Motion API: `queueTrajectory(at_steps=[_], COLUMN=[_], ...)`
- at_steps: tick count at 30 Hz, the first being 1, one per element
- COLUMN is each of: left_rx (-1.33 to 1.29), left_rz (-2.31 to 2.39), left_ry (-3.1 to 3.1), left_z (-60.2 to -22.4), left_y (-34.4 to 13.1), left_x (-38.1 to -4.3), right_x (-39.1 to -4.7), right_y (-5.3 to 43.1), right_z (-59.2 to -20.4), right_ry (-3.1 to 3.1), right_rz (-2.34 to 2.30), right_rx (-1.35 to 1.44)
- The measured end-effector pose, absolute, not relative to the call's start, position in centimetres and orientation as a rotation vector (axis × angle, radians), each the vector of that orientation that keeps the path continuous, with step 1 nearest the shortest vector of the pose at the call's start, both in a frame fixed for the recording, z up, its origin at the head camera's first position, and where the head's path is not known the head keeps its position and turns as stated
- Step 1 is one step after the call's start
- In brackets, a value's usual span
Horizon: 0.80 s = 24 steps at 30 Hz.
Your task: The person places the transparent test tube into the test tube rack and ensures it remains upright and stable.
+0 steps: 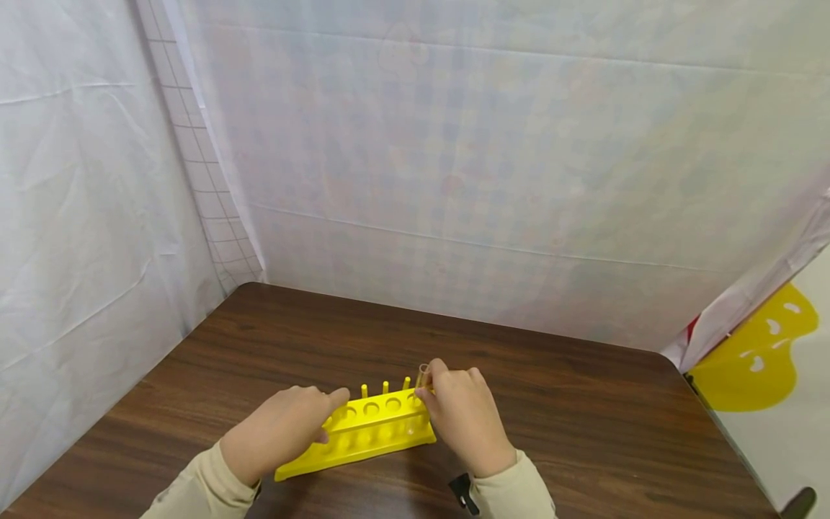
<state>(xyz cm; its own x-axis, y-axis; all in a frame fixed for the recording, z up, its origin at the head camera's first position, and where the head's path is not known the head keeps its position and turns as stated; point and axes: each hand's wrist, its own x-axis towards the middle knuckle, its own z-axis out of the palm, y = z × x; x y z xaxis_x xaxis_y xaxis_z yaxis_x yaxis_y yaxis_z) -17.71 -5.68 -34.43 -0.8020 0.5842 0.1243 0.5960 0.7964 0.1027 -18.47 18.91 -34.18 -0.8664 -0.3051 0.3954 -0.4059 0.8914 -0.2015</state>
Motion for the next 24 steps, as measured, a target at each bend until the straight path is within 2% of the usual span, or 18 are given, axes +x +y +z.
queueTrajectory(at_steps=[24], left_rx=[-0.969], left_rz=[-0.219], left_ry=[-2.892], left_z=[-34.28], left_y=[-5.91], left_x=[-17.37], right_x=[-18.33], right_y=[18.81], right_z=[-33.78], right_ry=[-2.706], right_rz=[0.369], right_rx=[0.526])
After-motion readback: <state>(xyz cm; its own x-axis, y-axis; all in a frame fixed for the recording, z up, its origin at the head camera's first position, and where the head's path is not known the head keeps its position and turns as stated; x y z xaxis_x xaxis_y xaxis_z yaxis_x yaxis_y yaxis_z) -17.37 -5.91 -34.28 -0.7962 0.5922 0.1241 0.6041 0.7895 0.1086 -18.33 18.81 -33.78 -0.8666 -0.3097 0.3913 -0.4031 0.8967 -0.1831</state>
